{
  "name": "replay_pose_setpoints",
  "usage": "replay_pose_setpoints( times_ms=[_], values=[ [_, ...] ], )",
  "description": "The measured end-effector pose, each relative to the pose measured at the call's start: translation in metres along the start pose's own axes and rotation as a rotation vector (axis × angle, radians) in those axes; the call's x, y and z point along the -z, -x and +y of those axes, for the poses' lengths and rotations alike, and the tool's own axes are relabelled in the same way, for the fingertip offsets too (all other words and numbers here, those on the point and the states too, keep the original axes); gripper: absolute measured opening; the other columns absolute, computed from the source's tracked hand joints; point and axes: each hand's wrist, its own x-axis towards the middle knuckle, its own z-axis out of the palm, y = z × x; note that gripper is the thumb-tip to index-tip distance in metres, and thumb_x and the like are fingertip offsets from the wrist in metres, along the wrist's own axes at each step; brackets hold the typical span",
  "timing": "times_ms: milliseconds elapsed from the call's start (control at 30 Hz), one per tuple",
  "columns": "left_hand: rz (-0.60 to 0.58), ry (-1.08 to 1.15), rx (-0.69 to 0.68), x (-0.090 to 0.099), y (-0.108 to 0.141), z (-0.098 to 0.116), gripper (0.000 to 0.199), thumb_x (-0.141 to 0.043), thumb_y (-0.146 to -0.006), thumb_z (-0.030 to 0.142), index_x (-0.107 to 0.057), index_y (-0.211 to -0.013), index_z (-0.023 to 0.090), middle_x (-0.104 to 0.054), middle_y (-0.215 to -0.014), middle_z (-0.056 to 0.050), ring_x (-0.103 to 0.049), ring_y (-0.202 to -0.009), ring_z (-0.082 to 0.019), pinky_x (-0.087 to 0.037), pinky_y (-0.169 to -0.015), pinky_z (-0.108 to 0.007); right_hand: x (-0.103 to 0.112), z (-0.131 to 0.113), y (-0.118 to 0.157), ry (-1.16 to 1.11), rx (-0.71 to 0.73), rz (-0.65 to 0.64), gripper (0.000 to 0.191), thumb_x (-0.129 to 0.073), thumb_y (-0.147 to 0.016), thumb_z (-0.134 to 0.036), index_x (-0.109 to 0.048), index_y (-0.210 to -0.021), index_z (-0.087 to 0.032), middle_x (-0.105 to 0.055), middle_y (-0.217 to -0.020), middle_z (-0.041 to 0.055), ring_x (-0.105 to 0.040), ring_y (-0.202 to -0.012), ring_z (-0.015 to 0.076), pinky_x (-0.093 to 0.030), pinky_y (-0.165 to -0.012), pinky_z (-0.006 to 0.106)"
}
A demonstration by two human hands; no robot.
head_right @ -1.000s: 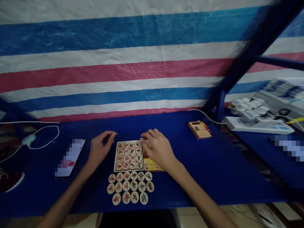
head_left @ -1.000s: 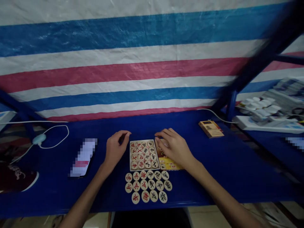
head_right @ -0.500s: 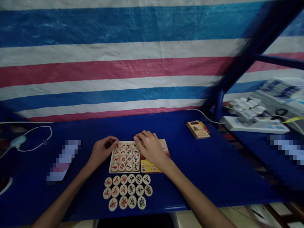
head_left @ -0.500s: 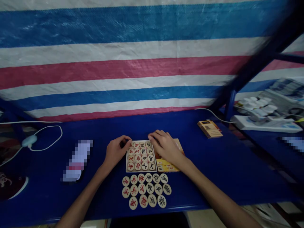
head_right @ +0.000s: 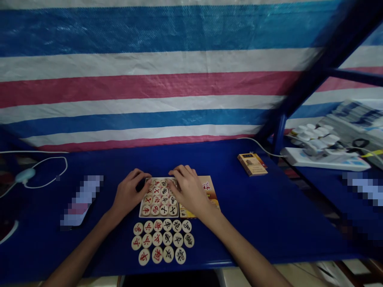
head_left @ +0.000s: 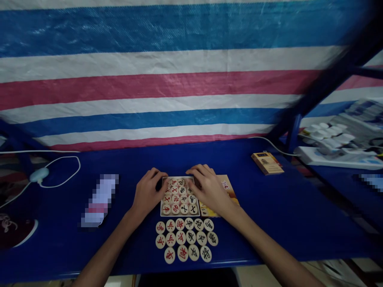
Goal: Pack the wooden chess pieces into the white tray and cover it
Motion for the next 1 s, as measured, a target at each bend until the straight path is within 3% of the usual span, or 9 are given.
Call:
replay_pose_setpoints(
  times_ms=[233,367,467,533,633,767,1000],
  values=[
    [-0.014,-0.032,-0.007,-0.003,0.001,0.000,0.020,-0.052,-0.101,0.034,-0.068,-0.103,0.023,-0.066,-0.097,-0.003,-0.062,-0.093,-0.020,-0.049,-0.081,-0.032,-0.011,0.008,-0.002,-0.025,0.015,-0.057,0.024,-0.048,-0.103,-0.031,-0.067,-0.113,-0.020,-0.068,-0.105,0.0094,-0.060,-0.099,0.0246,-0.048,-0.086,0.042],
    [0.005,-0.037,0.003,-0.002,0.001,0.003,0.017,-0.054,-0.100,0.032,-0.068,-0.101,0.023,-0.065,-0.093,-0.002,-0.063,-0.091,-0.019,-0.049,-0.080,-0.031,-0.007,0.007,-0.003,-0.027,-0.003,-0.052,0.029,-0.049,-0.102,-0.029,-0.061,-0.126,-0.019,-0.068,-0.110,0.0104,-0.061,-0.103,0.0262,-0.048,-0.089,0.043],
    [0.049,-0.019,0.009,0.002,-0.001,0.003,0.019,-0.056,-0.099,0.032,-0.066,-0.113,0.024,-0.064,-0.099,-0.002,-0.063,-0.090,-0.018,-0.050,-0.080,-0.030,0.001,0.006,-0.003,-0.018,-0.007,-0.029,0.032,-0.049,-0.102,-0.030,-0.059,-0.131,-0.019,-0.067,-0.113,0.0109,-0.061,-0.104,0.0265,-0.048,-0.089,0.044],
    [0.100,-0.001,0.021,0.007,-0.003,0.002,0.024,-0.054,-0.100,0.032,-0.063,-0.121,0.024,-0.064,-0.102,-0.002,-0.062,-0.083,-0.016,-0.050,-0.078,-0.029,0.008,0.005,-0.002,-0.007,0.009,-0.018,0.030,-0.052,-0.101,-0.031,-0.062,-0.127,-0.020,-0.068,-0.114,0.0104,-0.061,-0.104,0.0264,-0.047,-0.089,0.044],
    [0.131,0.020,0.003,0.015,-0.005,0.002,0.019,-0.054,-0.101,0.033,-0.067,-0.110,0.023,-0.062,-0.092,-0.001,-0.059,-0.075,-0.014,-0.049,-0.074,-0.028,0.014,0.003,0.001,-0.004,0.076,-0.035,0.020,-0.058,-0.099,-0.033,-0.069,-0.113,-0.023,-0.067,-0.115,0.0091,-0.060,-0.108,0.0262,-0.044,-0.093,0.044],
    [0.012,0.032,-0.103,0.013,-0.001,0.006,0.016,-0.061,-0.096,0.036,-0.071,-0.092,0.024,-0.058,-0.082,0.000,-0.060,-0.078,-0.014,-0.047,-0.072,-0.027,0.010,0.000,0.003,-0.003,0.132,-0.063,0.011,-0.064,-0.095,-0.032,-0.071,-0.099,-0.025,-0.066,-0.115,0.0076,-0.058,-0.112,0.0267,-0.042,-0.096,0.045],
    [-0.122,-0.038,-0.121,0.008,0.001,0.005,0.016,-0.071,-0.089,0.040,-0.071,-0.092,0.024,-0.059,-0.089,-0.001,-0.059,-0.086,-0.018,-0.047,-0.073,-0.031,0.003,-0.004,0.005,0.060,0.079,-0.055,0.015,-0.067,-0.093,-0.040,-0.073,-0.097,-0.026,-0.061,-0.115,0.0082,-0.054,-0.107,0.0286,-0.040,-0.088,0.044]
  ],
)
